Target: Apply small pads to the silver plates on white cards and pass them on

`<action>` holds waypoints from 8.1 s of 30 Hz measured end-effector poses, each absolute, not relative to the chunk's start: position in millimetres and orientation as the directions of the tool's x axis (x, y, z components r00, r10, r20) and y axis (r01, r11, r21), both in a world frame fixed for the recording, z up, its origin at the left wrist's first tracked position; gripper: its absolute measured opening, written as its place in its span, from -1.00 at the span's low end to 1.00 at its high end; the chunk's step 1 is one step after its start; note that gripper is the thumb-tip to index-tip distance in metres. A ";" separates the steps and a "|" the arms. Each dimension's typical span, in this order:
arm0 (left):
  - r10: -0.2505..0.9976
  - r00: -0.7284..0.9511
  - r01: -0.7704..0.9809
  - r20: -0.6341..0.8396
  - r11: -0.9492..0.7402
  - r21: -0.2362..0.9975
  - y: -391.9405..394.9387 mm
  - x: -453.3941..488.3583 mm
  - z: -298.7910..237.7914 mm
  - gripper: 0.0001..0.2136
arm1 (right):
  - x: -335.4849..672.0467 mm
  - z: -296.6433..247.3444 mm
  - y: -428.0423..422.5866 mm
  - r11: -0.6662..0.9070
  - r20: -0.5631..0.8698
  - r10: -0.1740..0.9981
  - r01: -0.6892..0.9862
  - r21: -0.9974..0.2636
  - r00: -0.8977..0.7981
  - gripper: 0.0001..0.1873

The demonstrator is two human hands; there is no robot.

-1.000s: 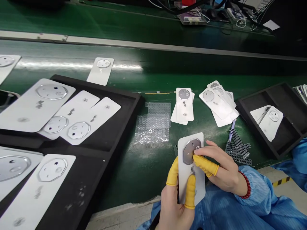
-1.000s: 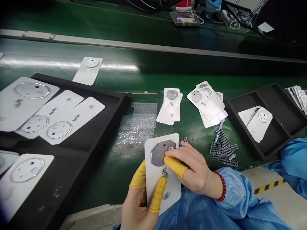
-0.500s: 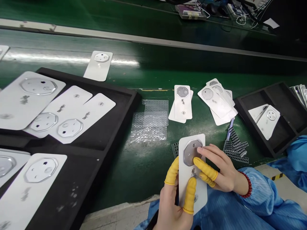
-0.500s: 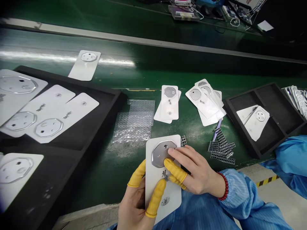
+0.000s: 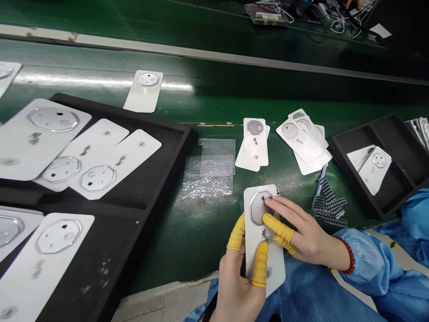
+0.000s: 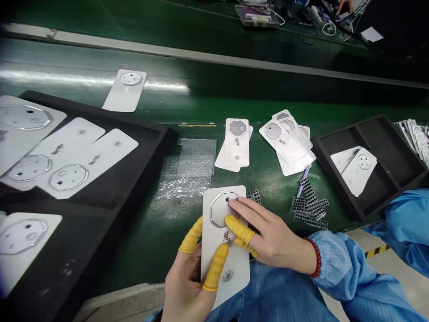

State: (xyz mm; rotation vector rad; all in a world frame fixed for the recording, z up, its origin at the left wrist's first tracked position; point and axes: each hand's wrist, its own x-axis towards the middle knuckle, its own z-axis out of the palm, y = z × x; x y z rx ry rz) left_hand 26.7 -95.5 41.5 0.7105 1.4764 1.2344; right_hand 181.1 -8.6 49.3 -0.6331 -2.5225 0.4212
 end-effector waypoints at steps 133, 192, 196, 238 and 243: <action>0.942 -0.220 0.098 -0.254 0.281 0.955 -116.5 30.0 34.5 -0.55 | 183.9 82.2 6.7 0.951 0.381 0.303 0.253 -0.177 -0.874 -0.63; 0.862 0.067 -0.220 -0.502 0.503 0.836 -21.2 1.3 -0.3 -0.37 | 182.6 -3.8 2.7 0.680 0.440 0.723 0.431 -0.593 -0.533 -0.84; 0.886 0.017 -0.137 -0.464 0.461 0.876 -28.3 4.0 -2.9 -0.36 | 181.8 -5.0 1.8 0.760 0.407 0.644 0.485 -0.432 -0.648 -0.73; 0.873 -0.394 0.818 -0.286 0.475 0.324 335.4 -54.7 0.3 -0.62 | 168.6 -86.6 -20.3 0.550 0.323 0.832 0.598 -0.583 -0.451 -0.74; 0.920 -0.321 0.835 -0.224 0.387 0.392 323.3 -42.1 24.9 -0.62 | 166.4 -67.4 -4.6 0.389 0.215 0.869 0.348 -0.853 -0.446 -0.87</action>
